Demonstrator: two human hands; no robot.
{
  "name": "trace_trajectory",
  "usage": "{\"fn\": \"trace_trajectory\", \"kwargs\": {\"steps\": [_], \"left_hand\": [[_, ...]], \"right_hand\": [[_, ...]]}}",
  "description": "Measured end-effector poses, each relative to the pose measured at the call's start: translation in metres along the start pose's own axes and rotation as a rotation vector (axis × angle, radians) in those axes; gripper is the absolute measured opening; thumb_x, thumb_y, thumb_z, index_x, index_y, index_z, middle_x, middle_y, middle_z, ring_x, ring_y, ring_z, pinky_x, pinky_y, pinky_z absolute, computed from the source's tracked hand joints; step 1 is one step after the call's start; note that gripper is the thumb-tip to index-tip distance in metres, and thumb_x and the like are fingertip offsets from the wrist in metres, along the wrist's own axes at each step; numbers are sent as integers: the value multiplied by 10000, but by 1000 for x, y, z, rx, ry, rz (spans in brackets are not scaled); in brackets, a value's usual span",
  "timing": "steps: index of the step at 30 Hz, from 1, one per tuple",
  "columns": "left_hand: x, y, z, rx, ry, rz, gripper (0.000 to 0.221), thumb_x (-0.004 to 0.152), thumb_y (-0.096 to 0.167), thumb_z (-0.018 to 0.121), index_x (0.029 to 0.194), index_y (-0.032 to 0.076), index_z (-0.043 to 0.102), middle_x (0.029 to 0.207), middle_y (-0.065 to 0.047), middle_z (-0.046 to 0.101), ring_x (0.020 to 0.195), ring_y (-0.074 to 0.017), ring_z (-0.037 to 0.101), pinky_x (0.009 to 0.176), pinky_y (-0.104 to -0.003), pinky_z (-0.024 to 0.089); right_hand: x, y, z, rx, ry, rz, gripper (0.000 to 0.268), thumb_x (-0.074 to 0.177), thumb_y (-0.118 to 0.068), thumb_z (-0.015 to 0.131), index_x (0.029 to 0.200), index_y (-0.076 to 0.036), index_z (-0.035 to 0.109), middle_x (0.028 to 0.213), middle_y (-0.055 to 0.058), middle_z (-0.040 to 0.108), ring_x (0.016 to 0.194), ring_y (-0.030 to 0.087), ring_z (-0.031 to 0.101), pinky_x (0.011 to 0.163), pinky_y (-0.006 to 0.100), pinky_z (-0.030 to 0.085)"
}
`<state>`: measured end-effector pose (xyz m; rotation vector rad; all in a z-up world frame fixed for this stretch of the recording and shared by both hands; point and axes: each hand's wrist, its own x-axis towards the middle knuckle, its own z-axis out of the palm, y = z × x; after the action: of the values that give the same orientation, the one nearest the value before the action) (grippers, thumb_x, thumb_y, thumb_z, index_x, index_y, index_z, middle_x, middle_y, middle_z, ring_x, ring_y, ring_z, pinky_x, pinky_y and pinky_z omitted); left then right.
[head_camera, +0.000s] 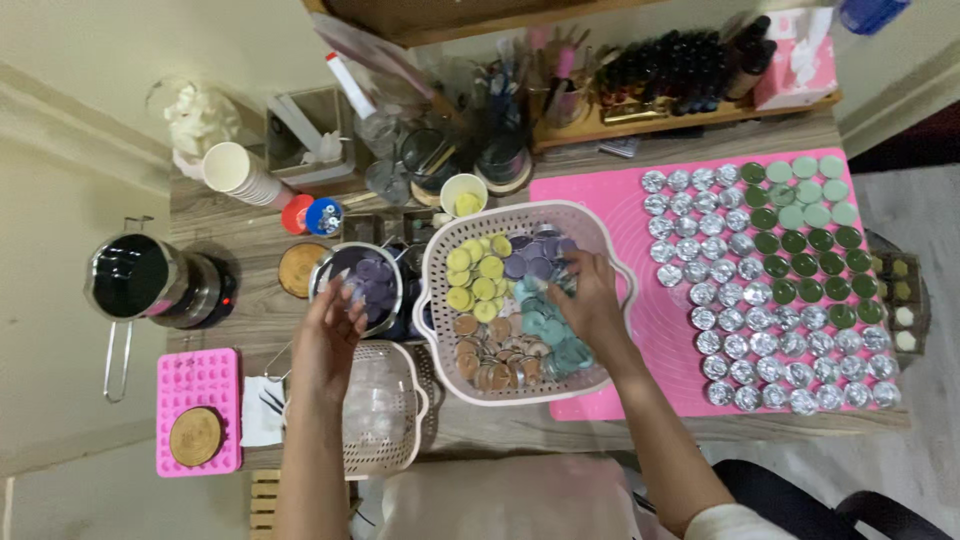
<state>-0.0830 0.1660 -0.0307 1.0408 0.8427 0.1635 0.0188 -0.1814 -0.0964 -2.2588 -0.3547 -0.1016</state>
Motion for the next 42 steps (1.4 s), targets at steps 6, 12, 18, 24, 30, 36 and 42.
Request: {"fn": "trace_trajectory", "kwargs": {"steps": [6,12,18,24,30,36,42], "left_hand": [[-6,-2,-30,16,73,5,400,997,359,592,1290,91,638,1070,-2,670,943,-138,624,864,-311,491],[-6,-11,-60,-79,36,-25,346,1034,309,580,1271,65,643,1019,-6,638,901,-134,604,862,-300,496],[-4,-24,-60,-68,-26,-101,355,1017,311,572,1255,57,643,1028,-12,660,903,-133,616,816,-300,477],[-4,-15,-50,-75,-135,-118,365,1010,321,575,1259,59,628,1040,-17,675,924,-138,617,851,-303,491],[-19,5,-25,9,-143,-147,425,1020,343,580,1291,22,644,1062,-57,678,947,-157,622,866,-317,491],[-45,-4,26,360,-369,-221,577,999,449,464,1439,81,534,1264,-54,711,1158,-197,686,1064,-323,495],[-40,-40,47,-89,-484,-349,527,1059,341,452,1506,62,463,1388,-109,609,1174,-174,658,1055,-352,508]], "right_hand": [[31,14,10,-317,-117,312,547,757,-212,840,1220,-3,635,1199,210,602,1113,359,592,870,458,556],[16,25,16,-406,21,227,402,779,-305,784,1063,-25,737,1019,183,706,888,388,699,747,493,562],[12,26,27,-589,3,250,363,831,-404,749,827,-42,768,860,161,722,781,363,717,721,476,579],[27,22,21,-537,-120,464,387,827,-442,727,867,-64,800,880,196,742,796,373,724,734,478,572],[24,2,-10,-115,-42,507,323,907,-288,694,1131,-65,762,864,143,783,715,232,740,686,389,578],[9,-68,-30,250,-103,538,295,935,-217,669,1195,-105,753,839,51,762,566,142,610,484,344,474],[-37,-180,19,-87,-147,-77,441,876,-119,723,1315,-113,686,896,88,570,794,223,572,681,367,502]]}}
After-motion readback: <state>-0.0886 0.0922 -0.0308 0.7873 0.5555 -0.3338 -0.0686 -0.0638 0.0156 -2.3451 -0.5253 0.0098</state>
